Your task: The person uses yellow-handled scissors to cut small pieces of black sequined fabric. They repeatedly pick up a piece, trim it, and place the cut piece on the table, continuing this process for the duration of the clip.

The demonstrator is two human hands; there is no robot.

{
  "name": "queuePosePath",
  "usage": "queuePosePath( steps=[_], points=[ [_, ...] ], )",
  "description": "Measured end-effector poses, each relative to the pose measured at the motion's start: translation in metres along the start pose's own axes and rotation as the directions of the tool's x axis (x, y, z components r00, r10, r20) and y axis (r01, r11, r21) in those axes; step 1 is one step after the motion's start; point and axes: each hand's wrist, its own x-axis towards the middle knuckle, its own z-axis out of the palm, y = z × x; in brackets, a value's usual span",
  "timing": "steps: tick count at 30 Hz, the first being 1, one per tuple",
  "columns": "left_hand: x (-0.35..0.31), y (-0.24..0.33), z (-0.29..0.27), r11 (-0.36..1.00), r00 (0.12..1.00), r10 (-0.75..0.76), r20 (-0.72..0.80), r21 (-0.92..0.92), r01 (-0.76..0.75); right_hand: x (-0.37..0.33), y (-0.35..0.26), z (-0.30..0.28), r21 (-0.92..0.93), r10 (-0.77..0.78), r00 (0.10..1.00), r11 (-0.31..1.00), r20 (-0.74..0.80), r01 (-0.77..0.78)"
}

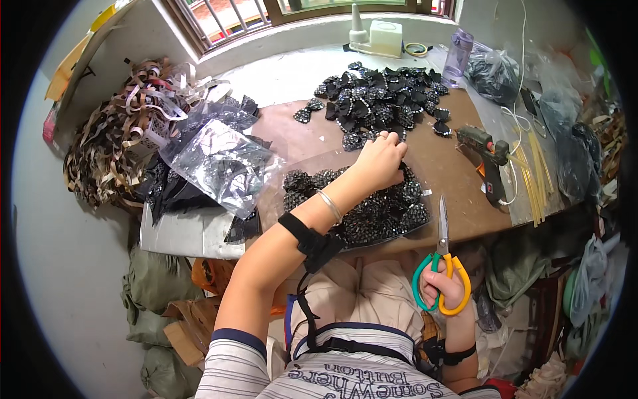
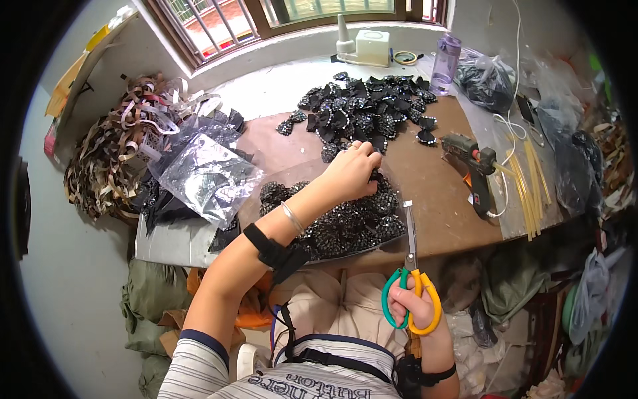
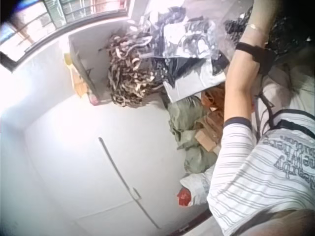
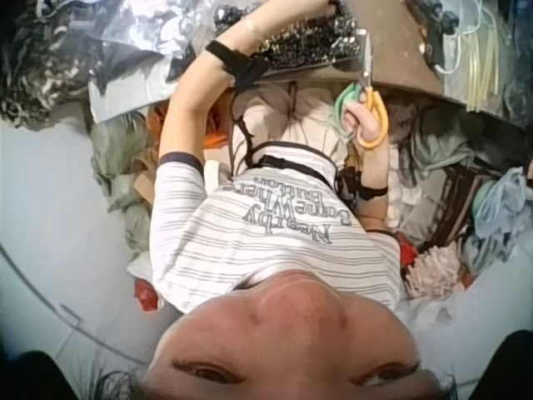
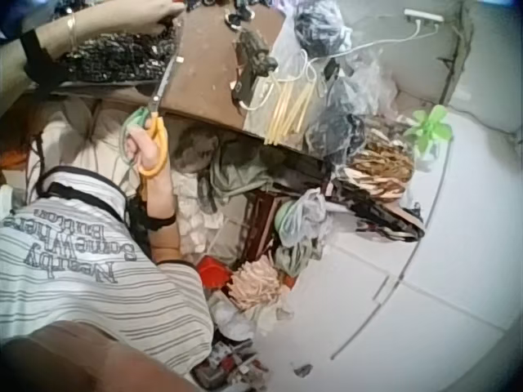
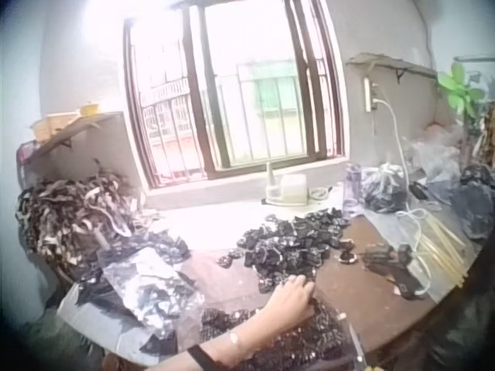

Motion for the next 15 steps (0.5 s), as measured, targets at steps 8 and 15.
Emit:
queuePosePath(
  steps=[8, 15],
  points=[
    [-0.041, -0.005, -0.015, 0.991, 0.976, -0.102, -0.193, -0.102, 0.083, -0.007, 0.001, -0.001, -0.049, -0.023, 0.998, 0.999, -0.060, 0.020],
    [-0.096, 0.013, -0.064, 0.261, 0.817, -0.467, 0.339, -0.830, 0.494, 0.003, -0.022, 0.023, -0.382, -0.038, 0.999, 0.924, -0.010, 0.031]
  ],
)
